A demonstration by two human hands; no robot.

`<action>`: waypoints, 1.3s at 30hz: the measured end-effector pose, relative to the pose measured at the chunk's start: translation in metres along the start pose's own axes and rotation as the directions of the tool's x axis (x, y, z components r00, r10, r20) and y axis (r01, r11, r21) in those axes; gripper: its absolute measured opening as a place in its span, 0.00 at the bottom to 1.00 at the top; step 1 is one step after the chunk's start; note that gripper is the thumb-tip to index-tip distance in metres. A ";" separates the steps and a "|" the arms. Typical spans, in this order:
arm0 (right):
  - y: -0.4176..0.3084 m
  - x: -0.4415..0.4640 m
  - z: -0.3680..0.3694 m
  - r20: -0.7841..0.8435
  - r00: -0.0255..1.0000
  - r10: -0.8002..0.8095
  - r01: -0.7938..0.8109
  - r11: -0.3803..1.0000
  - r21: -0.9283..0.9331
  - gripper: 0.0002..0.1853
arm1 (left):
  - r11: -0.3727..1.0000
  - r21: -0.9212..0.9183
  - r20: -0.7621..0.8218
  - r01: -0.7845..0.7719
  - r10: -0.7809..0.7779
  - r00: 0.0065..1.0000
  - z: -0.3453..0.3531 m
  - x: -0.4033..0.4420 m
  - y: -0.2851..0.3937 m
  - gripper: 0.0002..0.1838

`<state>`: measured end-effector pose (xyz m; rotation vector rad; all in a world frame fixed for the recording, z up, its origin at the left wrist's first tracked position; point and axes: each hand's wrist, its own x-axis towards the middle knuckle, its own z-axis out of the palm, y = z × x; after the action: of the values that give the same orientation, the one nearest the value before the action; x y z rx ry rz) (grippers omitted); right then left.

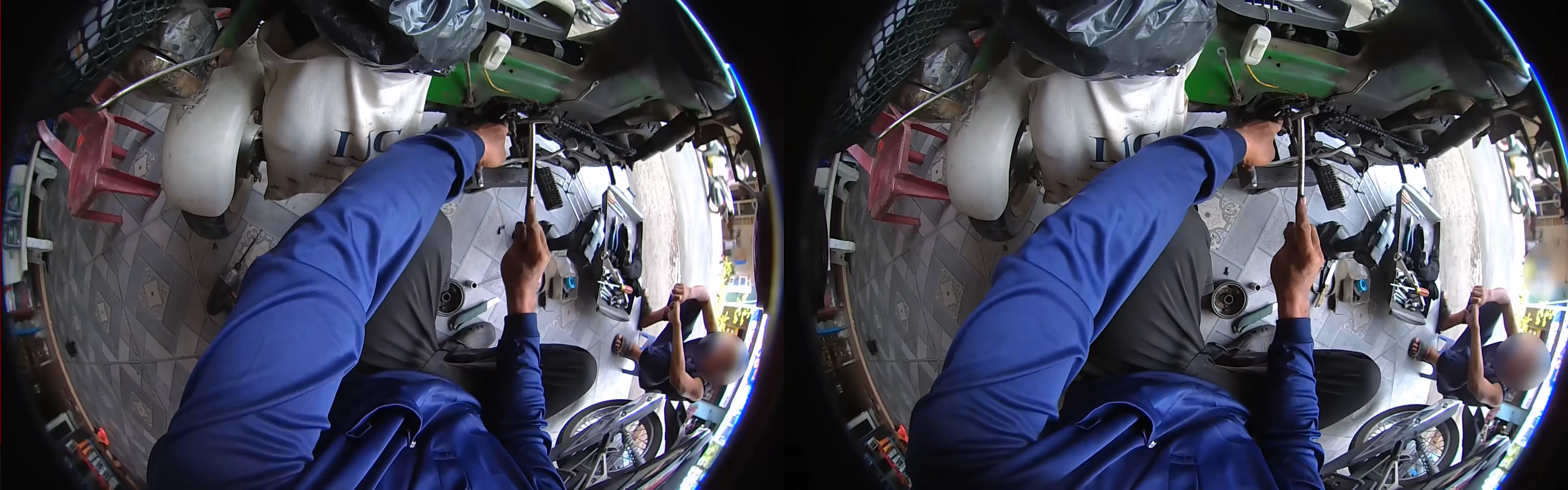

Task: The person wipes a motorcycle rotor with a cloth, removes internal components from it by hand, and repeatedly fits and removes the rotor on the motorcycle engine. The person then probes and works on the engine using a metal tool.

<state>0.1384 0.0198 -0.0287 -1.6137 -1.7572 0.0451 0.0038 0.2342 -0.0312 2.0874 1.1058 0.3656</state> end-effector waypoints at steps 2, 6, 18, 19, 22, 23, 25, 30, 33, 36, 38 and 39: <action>0.001 -0.003 0.001 -0.003 1.000 0.011 -0.011 1.000 0.003 0.32 | 0.997 0.067 -0.073 -0.041 0.046 0.996 0.005 0.002 -0.003 0.32; 0.002 -0.001 0.000 0.020 0.999 0.037 -0.038 0.999 0.020 0.31 | 0.997 -0.063 0.002 0.034 -0.034 0.999 -0.003 -0.008 0.002 0.35; -0.042 -0.036 -0.189 -0.089 0.990 0.109 -0.124 0.973 -0.192 0.24 | 0.967 0.254 0.060 -0.011 -0.004 0.998 -0.001 -0.011 0.013 0.41; -0.032 -0.050 -0.215 -0.130 0.990 0.053 -0.089 0.954 -0.285 0.25 | 0.965 0.264 0.075 0.001 -0.022 0.997 -0.003 -0.011 0.014 0.41; -0.006 -0.102 -0.281 -0.248 0.959 0.138 -0.240 0.860 -0.450 0.28 | 0.948 0.308 0.073 0.075 -0.102 0.992 -0.012 -0.014 0.024 0.42; 0.009 -0.121 -0.293 -0.317 0.935 0.158 -0.280 0.878 -0.388 0.27 | 0.944 0.322 0.065 0.067 -0.092 0.994 -0.009 -0.011 0.022 0.43; 0.043 -0.163 -0.300 -0.460 0.849 0.259 -0.401 0.883 -0.243 0.26 | 0.931 0.361 0.049 0.050 -0.072 0.996 -0.006 -0.009 0.019 0.44; 0.126 -0.312 -0.244 -0.495 0.491 0.717 -0.762 0.628 0.155 0.23 | 0.788 0.616 0.087 0.002 -0.070 0.994 -0.017 -0.017 0.043 0.45; 0.157 -0.401 -0.187 -0.341 0.523 0.781 -0.849 0.512 -0.130 0.19 | 0.710 0.703 0.105 -0.040 -0.048 0.993 -0.017 -0.018 0.045 0.44; 0.157 -0.408 -0.171 -0.379 0.543 0.749 -0.826 0.558 -0.080 0.19 | 0.630 0.771 0.112 -0.093 0.010 0.994 -0.016 -0.016 0.043 0.44; 0.141 -0.406 -0.164 -0.403 0.562 0.722 -0.806 0.588 -0.069 0.18 | 0.637 0.768 0.091 -0.069 -0.003 0.996 -0.013 -0.016 0.041 0.44; 0.131 -0.406 -0.162 -0.414 0.568 0.711 -0.799 0.598 -0.070 0.18 | 0.631 0.771 0.090 -0.089 0.031 0.995 -0.013 -0.016 0.038 0.45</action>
<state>0.3099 -0.3787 -0.1709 -2.3115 -0.6902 -0.0548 0.0100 0.2139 0.0062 2.8697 1.2931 -0.2248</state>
